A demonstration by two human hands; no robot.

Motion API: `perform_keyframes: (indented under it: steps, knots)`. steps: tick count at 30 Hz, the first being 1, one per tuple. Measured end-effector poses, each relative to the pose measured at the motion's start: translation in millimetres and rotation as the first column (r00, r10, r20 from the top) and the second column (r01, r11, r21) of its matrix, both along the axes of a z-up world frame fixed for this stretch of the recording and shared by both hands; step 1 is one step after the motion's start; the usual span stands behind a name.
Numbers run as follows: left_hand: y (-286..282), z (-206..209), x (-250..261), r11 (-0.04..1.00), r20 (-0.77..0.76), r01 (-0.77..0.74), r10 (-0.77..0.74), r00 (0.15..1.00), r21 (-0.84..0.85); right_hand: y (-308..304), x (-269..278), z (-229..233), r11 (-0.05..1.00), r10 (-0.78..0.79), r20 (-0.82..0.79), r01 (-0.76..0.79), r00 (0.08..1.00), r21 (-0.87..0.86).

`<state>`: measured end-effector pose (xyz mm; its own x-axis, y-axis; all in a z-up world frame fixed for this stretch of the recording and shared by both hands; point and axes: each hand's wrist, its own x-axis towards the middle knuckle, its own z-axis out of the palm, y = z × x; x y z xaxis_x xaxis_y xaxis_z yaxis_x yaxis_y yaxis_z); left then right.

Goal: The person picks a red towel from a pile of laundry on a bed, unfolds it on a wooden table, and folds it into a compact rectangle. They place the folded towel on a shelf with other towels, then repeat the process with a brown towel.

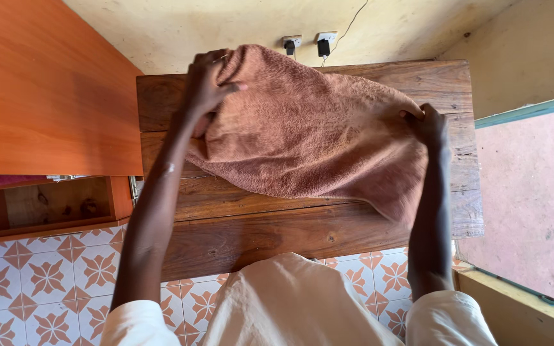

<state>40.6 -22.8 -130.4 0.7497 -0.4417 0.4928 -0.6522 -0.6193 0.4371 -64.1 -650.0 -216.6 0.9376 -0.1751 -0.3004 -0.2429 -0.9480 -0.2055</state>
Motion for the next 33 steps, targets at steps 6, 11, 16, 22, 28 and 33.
perform_keyframes:
  steps: [6,11,16,22,28,33]
  knots:
    - [-44,-84,-11,0.955,-0.077,-0.295,0.291,0.954,-0.042,76,-31,-36,0.973,-0.109,0.339,0.17,0.934,-0.154]
    - [-32,-121,-51,0.851,-0.212,-0.524,0.507,0.835,-0.028,188,-65,-37,0.987,-0.008,0.322,-0.044,0.947,0.153]
    - [3,-132,-108,0.722,-0.287,-0.673,0.618,0.732,-0.162,277,-82,-45,0.944,0.129,0.435,-0.245,0.891,0.22]
    - [40,-153,-173,0.509,-0.275,-0.851,0.806,0.524,-0.131,361,-90,-82,0.809,0.343,0.478,-0.513,0.809,0.288]
    - [41,-186,-234,0.347,-0.556,-0.9,0.707,0.436,-0.264,431,-104,-89,0.643,0.591,0.364,-0.693,0.72,0.326]
    - [29,-202,-282,0.29,-0.716,-0.902,0.551,0.43,-0.318,463,-116,-103,0.646,0.642,0.434,-0.751,0.632,0.137]
